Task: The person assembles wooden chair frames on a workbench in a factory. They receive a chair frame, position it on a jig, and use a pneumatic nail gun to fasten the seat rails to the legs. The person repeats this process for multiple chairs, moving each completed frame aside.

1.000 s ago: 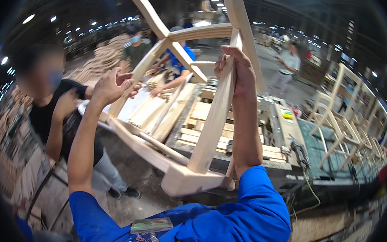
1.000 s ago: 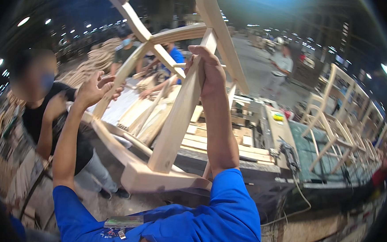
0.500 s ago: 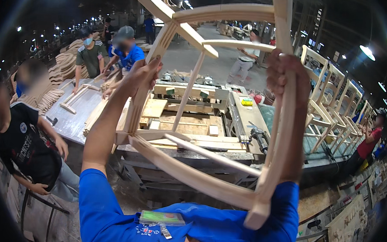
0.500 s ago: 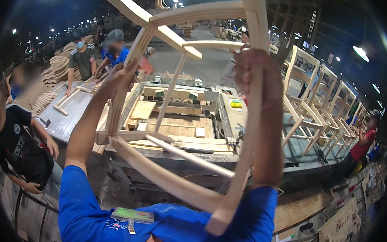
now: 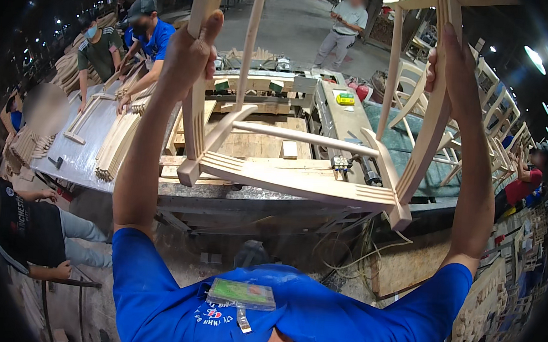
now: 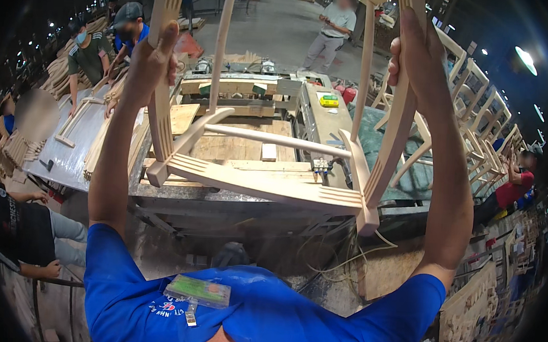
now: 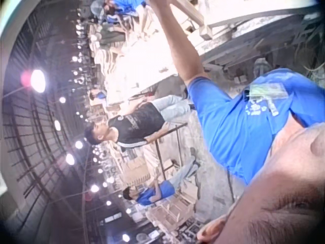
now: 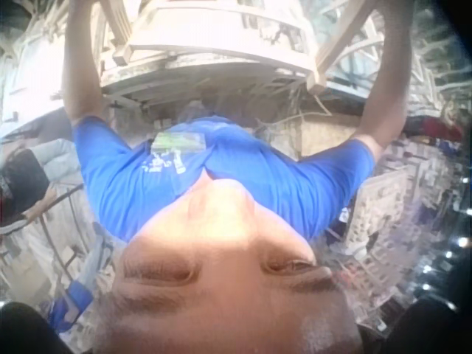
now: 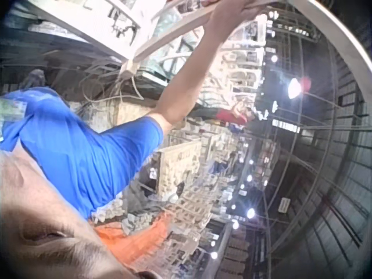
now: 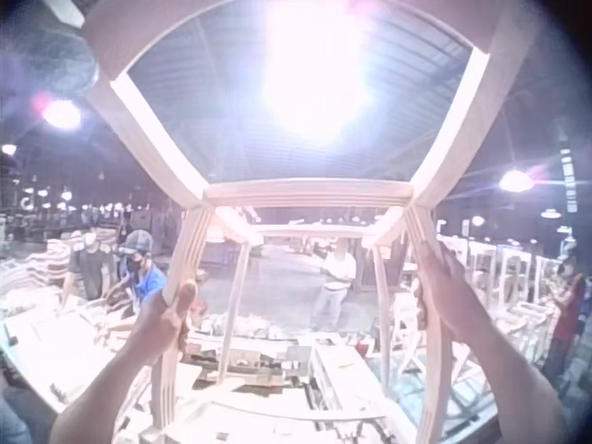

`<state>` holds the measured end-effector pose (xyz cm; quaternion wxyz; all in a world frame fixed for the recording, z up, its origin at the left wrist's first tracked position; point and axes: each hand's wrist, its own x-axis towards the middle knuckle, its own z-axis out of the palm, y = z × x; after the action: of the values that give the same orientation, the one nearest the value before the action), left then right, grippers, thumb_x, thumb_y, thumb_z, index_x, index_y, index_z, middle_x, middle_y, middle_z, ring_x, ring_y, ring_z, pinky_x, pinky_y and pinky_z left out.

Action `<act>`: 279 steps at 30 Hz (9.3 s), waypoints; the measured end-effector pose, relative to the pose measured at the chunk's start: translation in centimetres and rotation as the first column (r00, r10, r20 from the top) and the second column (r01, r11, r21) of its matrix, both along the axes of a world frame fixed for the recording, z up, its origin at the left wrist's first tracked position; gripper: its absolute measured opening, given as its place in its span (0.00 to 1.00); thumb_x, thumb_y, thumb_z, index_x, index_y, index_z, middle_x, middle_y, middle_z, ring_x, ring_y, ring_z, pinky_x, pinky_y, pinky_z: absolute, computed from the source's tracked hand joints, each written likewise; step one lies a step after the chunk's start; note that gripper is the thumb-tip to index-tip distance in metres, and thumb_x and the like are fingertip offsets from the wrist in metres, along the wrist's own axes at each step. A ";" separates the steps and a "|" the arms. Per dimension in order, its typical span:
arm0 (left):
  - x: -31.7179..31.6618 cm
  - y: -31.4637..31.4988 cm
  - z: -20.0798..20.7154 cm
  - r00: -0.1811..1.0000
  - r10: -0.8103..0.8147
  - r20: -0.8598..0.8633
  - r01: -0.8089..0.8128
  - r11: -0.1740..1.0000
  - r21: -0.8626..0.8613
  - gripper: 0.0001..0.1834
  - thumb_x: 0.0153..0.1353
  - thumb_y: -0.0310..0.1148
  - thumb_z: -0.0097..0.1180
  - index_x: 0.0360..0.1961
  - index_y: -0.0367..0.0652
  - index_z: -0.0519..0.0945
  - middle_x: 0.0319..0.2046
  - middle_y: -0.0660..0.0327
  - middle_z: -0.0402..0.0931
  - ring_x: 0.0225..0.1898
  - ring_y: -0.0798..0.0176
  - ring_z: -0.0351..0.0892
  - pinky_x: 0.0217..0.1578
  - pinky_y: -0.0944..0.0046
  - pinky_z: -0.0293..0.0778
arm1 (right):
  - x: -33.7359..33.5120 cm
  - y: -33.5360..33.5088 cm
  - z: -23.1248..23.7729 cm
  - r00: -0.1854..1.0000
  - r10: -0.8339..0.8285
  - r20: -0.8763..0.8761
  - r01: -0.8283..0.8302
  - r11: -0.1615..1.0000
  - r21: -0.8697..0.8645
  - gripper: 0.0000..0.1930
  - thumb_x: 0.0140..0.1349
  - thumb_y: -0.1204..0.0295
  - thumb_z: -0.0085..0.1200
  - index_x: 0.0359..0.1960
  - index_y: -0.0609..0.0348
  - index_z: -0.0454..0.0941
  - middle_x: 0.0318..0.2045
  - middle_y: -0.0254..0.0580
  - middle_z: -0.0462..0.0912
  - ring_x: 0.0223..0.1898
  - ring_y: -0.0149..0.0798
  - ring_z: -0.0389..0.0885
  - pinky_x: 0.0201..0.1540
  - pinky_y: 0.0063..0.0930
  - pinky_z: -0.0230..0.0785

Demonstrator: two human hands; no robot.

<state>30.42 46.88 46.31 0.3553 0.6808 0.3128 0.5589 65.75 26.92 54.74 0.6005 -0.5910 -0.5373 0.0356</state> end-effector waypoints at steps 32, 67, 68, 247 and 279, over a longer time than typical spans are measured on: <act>4.8 31.9 -19.2 0.967 0.072 -0.246 -0.162 0.915 -0.369 0.32 0.74 0.58 0.56 0.42 0.32 0.81 0.28 0.52 0.81 0.32 0.62 0.80 0.36 0.57 0.77 | 9.2 41.5 -20.0 0.971 0.104 -0.215 -0.186 0.895 -0.406 0.22 0.80 0.47 0.42 0.49 0.56 0.71 0.24 0.33 0.72 0.15 0.28 0.73 0.14 0.25 0.68; 14.0 50.0 -34.7 0.808 -0.112 -0.579 -0.292 0.777 -0.558 0.28 0.70 0.54 0.55 0.41 0.32 0.82 0.30 0.44 0.85 0.35 0.41 0.87 0.42 0.45 0.78 | 19.5 61.0 -40.9 0.904 -0.062 -0.424 -0.291 0.636 -0.715 0.12 0.75 0.63 0.56 0.49 0.56 0.72 0.26 0.37 0.74 0.19 0.33 0.75 0.16 0.34 0.70; 13.8 50.5 -35.1 0.801 -0.092 -0.591 -0.309 0.782 -0.541 0.28 0.70 0.53 0.56 0.42 0.32 0.82 0.33 0.41 0.85 0.39 0.40 0.87 0.44 0.45 0.78 | 19.0 61.8 -41.3 0.900 -0.034 -0.436 -0.321 0.626 -0.710 0.12 0.75 0.64 0.55 0.51 0.56 0.71 0.25 0.37 0.74 0.19 0.33 0.75 0.16 0.34 0.71; 3.5 47.0 -51.9 -0.013 0.302 -0.953 -0.658 0.716 0.236 0.52 0.61 0.53 0.65 0.70 0.19 0.61 0.70 0.20 0.57 0.71 0.19 0.58 0.71 0.29 0.53 | 16.7 19.6 -50.0 0.716 -0.414 0.562 0.679 0.228 -0.698 0.21 0.79 0.56 0.47 0.39 0.66 0.77 0.26 0.54 0.82 0.25 0.55 0.81 0.29 0.46 0.70; 3.0 47.1 -51.4 0.039 0.212 -0.977 -0.706 0.697 0.123 0.50 0.64 0.51 0.63 0.72 0.21 0.59 0.73 0.23 0.52 0.75 0.21 0.51 0.75 0.31 0.47 | 12.6 20.3 -51.5 0.507 -0.476 0.719 0.842 0.095 -0.531 0.22 0.78 0.54 0.46 0.50 0.64 0.80 0.40 0.60 0.86 0.39 0.64 0.85 0.40 0.55 0.74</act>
<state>33.44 93.97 -5.12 0.0082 0.6350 0.7720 0.0266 78.36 47.23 3.24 0.0561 -0.9718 -0.2074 -0.0976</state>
